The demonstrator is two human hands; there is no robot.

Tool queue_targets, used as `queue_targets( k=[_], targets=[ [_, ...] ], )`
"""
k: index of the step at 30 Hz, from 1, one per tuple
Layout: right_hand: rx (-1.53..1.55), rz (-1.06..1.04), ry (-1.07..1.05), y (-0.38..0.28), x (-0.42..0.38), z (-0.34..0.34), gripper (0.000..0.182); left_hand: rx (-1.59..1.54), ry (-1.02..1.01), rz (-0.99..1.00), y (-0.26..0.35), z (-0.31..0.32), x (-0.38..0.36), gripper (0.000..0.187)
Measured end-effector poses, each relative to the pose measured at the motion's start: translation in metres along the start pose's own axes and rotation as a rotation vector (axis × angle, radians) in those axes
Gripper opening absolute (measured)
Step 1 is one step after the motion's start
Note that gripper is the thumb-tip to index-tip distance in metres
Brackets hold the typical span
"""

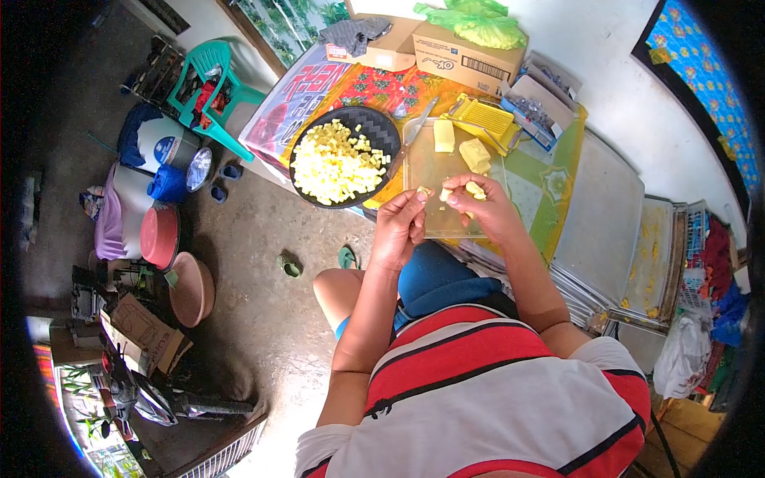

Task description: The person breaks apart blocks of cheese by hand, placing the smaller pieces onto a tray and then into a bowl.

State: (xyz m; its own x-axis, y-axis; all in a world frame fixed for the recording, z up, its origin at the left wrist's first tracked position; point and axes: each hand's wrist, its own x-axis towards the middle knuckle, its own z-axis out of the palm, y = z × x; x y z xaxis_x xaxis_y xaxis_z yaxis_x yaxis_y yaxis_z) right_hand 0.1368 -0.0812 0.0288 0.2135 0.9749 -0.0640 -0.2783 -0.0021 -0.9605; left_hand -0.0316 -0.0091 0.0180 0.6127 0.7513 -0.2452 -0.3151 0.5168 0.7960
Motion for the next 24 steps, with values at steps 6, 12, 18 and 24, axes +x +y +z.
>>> queue_targets(
  k=[6,12,18,24],
  targets=[
    [-0.117,0.020,0.015,0.011,0.016,0.001,0.023,-0.036,0.153,0.054,-0.008,-0.023,0.007,0.015],
    [-0.403,0.030,0.018,0.082,0.108,0.012,0.027,-0.148,0.276,0.027,-0.029,-0.075,0.022,0.019],
    [-0.809,-0.170,0.079,0.145,0.194,0.043,0.031,-0.144,0.266,0.023,-0.026,-0.092,0.023,0.021],
    [-0.502,-0.259,-0.115,0.125,0.190,0.043,0.032,-0.194,0.184,0.086,-0.004,-0.088,0.021,0.024]
  ],
)
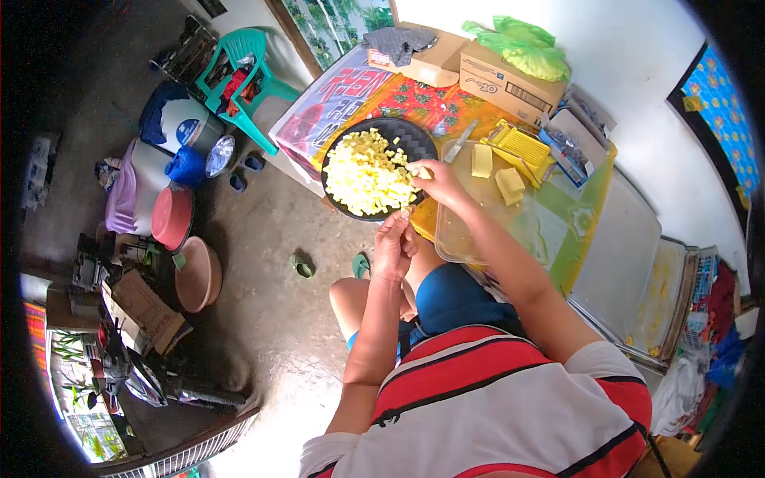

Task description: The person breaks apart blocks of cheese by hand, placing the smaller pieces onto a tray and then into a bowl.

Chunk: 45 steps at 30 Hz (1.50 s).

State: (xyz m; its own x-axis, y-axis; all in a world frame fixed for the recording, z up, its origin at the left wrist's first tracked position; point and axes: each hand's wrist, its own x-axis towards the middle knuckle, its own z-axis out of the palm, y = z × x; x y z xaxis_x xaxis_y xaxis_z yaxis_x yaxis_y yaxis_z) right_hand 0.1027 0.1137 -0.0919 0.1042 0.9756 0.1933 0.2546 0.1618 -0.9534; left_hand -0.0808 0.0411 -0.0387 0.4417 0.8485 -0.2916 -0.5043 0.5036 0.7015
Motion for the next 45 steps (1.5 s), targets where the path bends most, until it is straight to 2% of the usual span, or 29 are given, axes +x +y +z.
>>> queue_targets(
  k=[1,2,5,9,13,16,22,25,37,45],
  targets=[
    [0.136,-0.005,-0.051,-0.019,-0.008,-0.007,0.031,-0.015,-0.014,-0.004,0.002,0.003,0.000,0.024],
    [0.219,0.181,-0.155,-0.076,-0.027,-0.022,0.030,-0.030,-0.028,-0.008,0.004,0.005,0.000,0.024],
    [0.214,-0.181,-0.210,-0.077,-0.050,-0.033,0.034,-0.037,-0.039,-0.020,0.003,0.013,0.001,0.023],
    [-0.084,-0.200,-0.154,-0.114,-0.080,-0.049,0.034,0.033,-0.061,-0.077,-0.003,0.026,0.001,0.018],
    [-0.077,-0.278,-0.104,-0.110,-0.090,-0.057,0.029,0.083,-0.117,-0.147,-0.001,0.043,-0.003,0.014],
    [0.001,-0.240,-0.062,-0.106,-0.097,-0.064,0.027,0.005,-0.160,-0.181,0.000,0.048,-0.006,0.014],
    [0.005,-0.162,-0.074,-0.106,-0.110,-0.074,0.029,0.173,-0.157,-0.088,-0.005,0.058,-0.005,0.013],
    [0.088,-0.048,-0.092,-0.104,-0.116,-0.078,0.030,0.210,-0.132,-0.088,-0.010,0.061,-0.004,0.012],
    [0.083,-0.121,-0.041,-0.094,-0.127,-0.086,0.029,0.140,-0.139,-0.168,-0.020,0.067,-0.007,0.012],
    [0.071,-0.069,-0.037,-0.101,-0.130,-0.084,0.030,0.122,-0.133,-0.178,-0.023,0.064,-0.007,0.014]
  ],
)
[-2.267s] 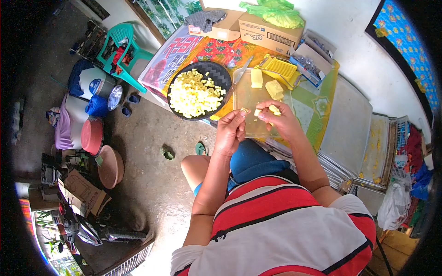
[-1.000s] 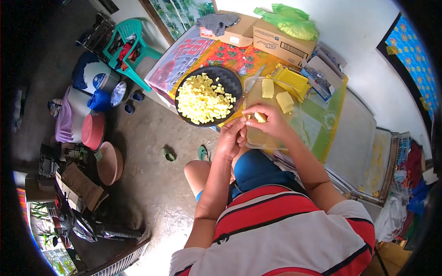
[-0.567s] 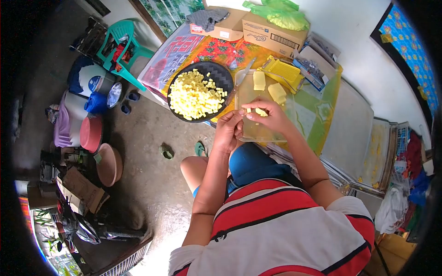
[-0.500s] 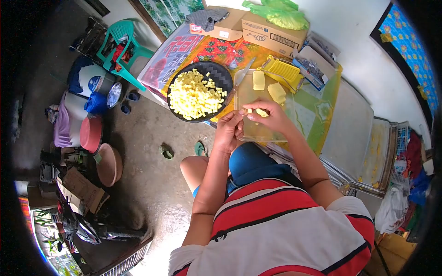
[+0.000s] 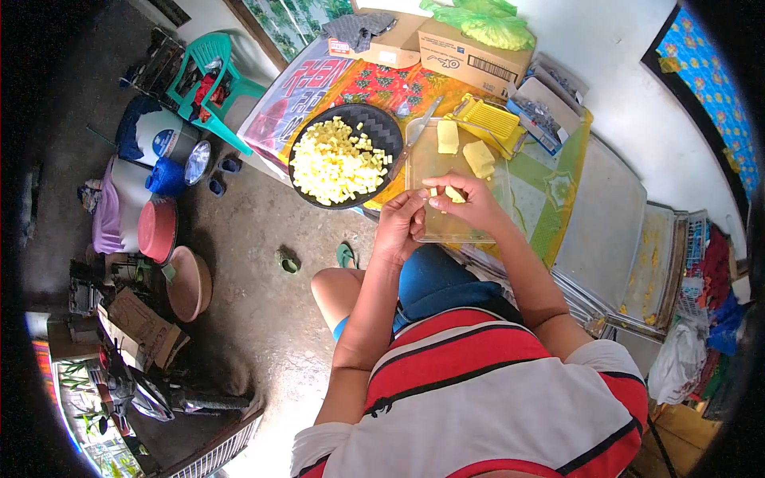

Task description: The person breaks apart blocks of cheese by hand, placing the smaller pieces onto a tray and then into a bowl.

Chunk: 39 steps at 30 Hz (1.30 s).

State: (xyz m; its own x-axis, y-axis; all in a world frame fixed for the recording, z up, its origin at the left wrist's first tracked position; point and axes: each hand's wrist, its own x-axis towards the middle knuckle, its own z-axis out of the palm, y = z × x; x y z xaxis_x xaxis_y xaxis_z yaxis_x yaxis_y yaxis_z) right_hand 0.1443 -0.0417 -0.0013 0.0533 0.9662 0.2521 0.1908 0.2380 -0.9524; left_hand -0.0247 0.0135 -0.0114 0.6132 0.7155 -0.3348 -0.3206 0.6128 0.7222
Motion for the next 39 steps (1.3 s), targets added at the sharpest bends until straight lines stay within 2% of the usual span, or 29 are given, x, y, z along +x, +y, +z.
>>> queue_targets(
  k=[4,7,10,13,16,17,21,24,25,28,32,35,38,39],
  targets=[
    [0.090,0.057,0.084,0.009,0.001,0.005,0.028,-0.027,0.029,0.011,-0.001,-0.001,-0.001,0.014],
    [-0.084,0.098,0.146,0.013,0.013,0.008,0.029,-0.083,0.071,0.027,0.000,-0.012,0.001,0.016],
    [-0.226,0.090,0.141,0.054,0.041,0.019,0.030,-0.182,0.109,0.016,-0.004,-0.028,0.004,0.019],
    [-0.497,0.214,0.029,0.075,0.077,0.035,0.033,-0.300,0.096,0.008,-0.006,-0.040,0.004,0.018],
    [-0.619,0.186,0.007,0.091,0.105,0.052,0.038,-0.376,0.060,0.011,-0.004,-0.047,0.000,0.018],
    [-0.621,0.248,-0.028,0.093,0.111,0.055,0.046,-0.399,0.031,0.016,-0.002,-0.048,-0.001,0.018],
    [-0.392,0.100,0.162,0.110,0.119,0.063,0.047,-0.431,-0.031,0.012,0.009,-0.052,-0.006,0.019],
    [0.074,0.107,0.082,0.106,0.109,0.054,0.041,-0.380,0.034,0.032,0.011,-0.047,-0.007,0.021],
    [0.171,0.276,0.025,0.061,0.094,0.045,0.033,-0.391,0.002,0.039,0.011,-0.047,-0.007,0.022],
    [0.349,0.384,0.087,0.037,0.066,0.032,0.029,-0.415,-0.058,0.041,0.009,-0.042,-0.004,0.025],
    [0.362,0.339,0.135,0.014,0.032,0.018,0.026,-0.393,-0.032,0.029,0.009,-0.026,-0.004,0.025],
    [0.124,0.108,-0.008,0.001,0.011,0.012,0.023,-0.349,-0.042,0.015,0.005,-0.021,-0.004,0.020],
    [-0.253,-0.191,0.050,-0.010,0.002,0.021,0.018,-0.331,-0.041,0.006,-0.002,-0.017,-0.005,0.022],
    [-0.320,-0.179,0.066,-0.017,0.000,0.023,0.017,-0.329,-0.039,0.006,-0.003,-0.016,-0.005,0.024]
  ],
)
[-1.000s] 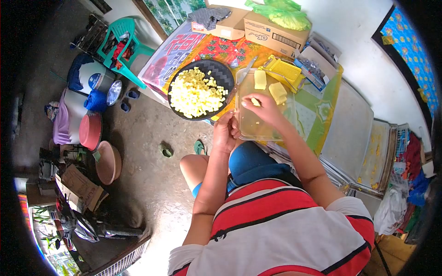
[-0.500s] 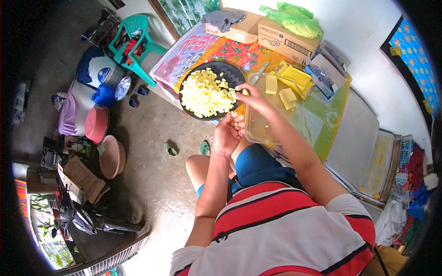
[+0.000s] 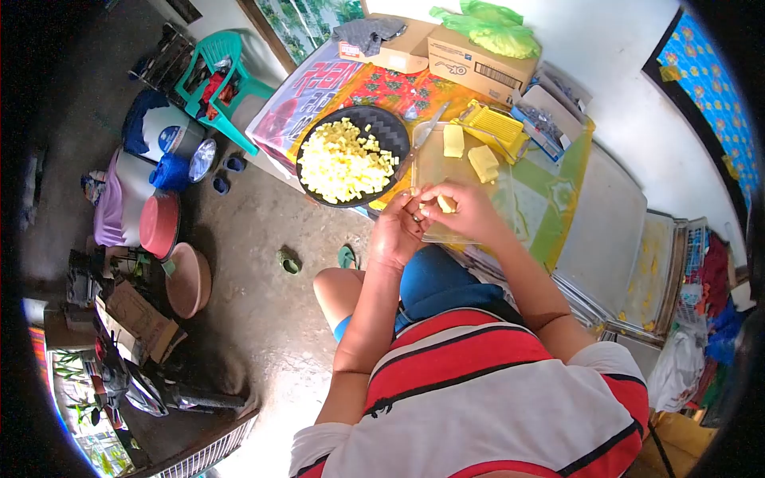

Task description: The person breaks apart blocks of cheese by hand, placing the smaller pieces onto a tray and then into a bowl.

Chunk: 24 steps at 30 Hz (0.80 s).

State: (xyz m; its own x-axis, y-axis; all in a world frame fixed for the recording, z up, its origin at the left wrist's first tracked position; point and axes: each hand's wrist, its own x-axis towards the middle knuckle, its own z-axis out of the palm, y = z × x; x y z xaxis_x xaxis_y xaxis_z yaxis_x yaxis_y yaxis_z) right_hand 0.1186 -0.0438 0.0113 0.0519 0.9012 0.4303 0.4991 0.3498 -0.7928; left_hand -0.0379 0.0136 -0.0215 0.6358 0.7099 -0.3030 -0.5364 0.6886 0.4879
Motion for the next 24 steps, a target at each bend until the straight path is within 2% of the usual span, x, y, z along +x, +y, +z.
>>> queue_targets(
  k=[3,6,9,12,15,18,24],
  targets=[
    [-0.152,0.020,-0.047,0.001,-0.002,-0.001,0.017,0.018,-0.040,0.011,-0.001,0.003,-0.001,0.024],
    [-0.114,0.082,-0.059,-0.005,-0.002,-0.004,0.017,0.036,-0.038,-0.021,0.002,0.009,-0.007,0.017],
    [0.117,0.096,0.011,0.001,-0.004,0.001,0.016,0.001,-0.039,-0.007,0.004,0.016,-0.012,0.022],
    [0.447,0.235,0.057,0.004,-0.003,0.000,0.016,0.087,-0.085,0.113,0.005,0.020,-0.018,0.020],
    [0.439,0.379,0.031,-0.006,-0.002,-0.013,0.017,0.409,-0.010,0.186,0.007,0.017,-0.019,0.018],
    [0.432,0.497,-0.087,-0.016,0.002,-0.026,0.017,0.557,-0.058,0.202,0.009,0.018,-0.021,0.018],
    [0.466,0.367,-0.168,-0.020,0.004,-0.034,0.016,0.646,-0.120,0.197,0.015,0.031,-0.030,0.019]
  ],
)
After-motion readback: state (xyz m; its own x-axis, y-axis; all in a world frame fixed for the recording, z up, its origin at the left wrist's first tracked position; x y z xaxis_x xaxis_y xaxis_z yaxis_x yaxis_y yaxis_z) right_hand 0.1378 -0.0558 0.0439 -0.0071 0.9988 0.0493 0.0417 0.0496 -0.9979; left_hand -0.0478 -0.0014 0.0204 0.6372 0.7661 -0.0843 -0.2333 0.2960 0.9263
